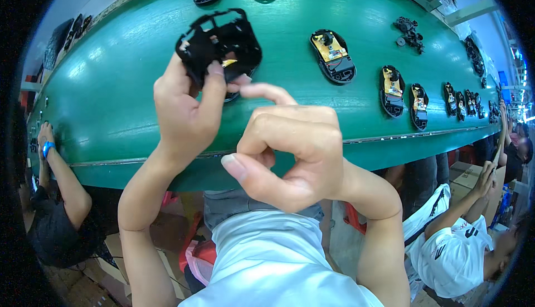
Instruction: Assembling internal components and shells of electronic devices on a production line
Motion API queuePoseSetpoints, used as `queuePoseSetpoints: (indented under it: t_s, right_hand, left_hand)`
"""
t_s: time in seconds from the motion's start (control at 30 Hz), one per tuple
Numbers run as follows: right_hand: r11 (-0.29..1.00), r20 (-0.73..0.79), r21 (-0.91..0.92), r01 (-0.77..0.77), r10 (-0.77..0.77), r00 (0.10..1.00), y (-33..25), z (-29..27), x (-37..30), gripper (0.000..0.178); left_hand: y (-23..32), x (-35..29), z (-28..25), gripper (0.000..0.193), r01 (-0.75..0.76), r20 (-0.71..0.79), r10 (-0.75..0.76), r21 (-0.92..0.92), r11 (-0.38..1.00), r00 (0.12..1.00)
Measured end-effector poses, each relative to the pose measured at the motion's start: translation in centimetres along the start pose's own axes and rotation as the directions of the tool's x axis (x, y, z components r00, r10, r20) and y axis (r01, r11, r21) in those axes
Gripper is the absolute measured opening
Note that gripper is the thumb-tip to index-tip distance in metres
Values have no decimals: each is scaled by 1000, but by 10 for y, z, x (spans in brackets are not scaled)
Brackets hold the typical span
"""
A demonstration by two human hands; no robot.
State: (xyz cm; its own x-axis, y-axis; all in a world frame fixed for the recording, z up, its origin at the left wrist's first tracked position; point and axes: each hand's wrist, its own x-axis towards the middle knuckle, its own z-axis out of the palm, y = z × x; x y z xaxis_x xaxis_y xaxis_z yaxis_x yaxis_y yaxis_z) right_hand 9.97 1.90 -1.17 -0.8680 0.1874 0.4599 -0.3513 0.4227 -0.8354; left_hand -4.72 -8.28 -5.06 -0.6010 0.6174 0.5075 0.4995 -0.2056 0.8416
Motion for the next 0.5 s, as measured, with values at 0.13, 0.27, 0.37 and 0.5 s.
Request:
queuePoseSetpoints:
  t_s: [0.13, 0.27, 0.37, 0.5]
  right_hand:
    - [998, -7, 62, 1, -1, 1000, -2, -3, 6, 19]
    - [999, -35, 53, -1, 2, 999, 2, 1, 9, 18]
    - [1000, -40, 30, 4, -3, 999, 3, 2, 10, 17]
    - [1000, -44, -21, 7, -8, 999, 4, 2, 9, 14]
  left_hand:
    - [-6, -3, 4, 32, -44, 22, 45, -39, 998, 999]
    - [-6, -5, 4, 34, -38, 21, 39, -35, 999, 999]
    - [-4, -6, 2, 38, -118, 69, 114, 63, 991, 991]
    - [-3, -5, 0, 42, -176, 94, 167, 90, 980, 981]
